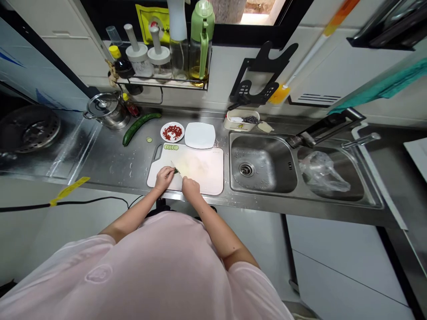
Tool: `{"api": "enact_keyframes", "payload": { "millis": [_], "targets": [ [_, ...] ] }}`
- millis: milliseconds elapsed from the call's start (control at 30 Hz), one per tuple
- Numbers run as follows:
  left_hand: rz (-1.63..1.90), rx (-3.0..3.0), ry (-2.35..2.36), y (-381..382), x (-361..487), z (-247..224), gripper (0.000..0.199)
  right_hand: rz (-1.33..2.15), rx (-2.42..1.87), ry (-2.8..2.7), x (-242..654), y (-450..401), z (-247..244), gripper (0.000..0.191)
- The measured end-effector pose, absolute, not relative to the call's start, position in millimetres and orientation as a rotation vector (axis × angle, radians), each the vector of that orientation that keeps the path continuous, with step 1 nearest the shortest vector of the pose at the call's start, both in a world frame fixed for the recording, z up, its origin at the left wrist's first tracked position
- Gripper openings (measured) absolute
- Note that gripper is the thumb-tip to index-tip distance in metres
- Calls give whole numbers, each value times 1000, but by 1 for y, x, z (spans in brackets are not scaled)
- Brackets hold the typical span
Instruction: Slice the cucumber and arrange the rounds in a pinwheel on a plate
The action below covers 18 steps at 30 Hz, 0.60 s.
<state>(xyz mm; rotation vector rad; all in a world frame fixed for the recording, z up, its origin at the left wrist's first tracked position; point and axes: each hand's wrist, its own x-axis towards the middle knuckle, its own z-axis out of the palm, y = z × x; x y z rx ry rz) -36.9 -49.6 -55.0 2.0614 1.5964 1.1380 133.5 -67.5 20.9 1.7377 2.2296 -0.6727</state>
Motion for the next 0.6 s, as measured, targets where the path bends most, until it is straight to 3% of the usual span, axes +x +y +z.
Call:
{"api": "enact_keyframes", "payload": {
  "millis": [600],
  "targets": [
    [1148,2058,1584,-49,-37,-54,20,-670,1736,2246,132,-62,16,20]
  ]
}}
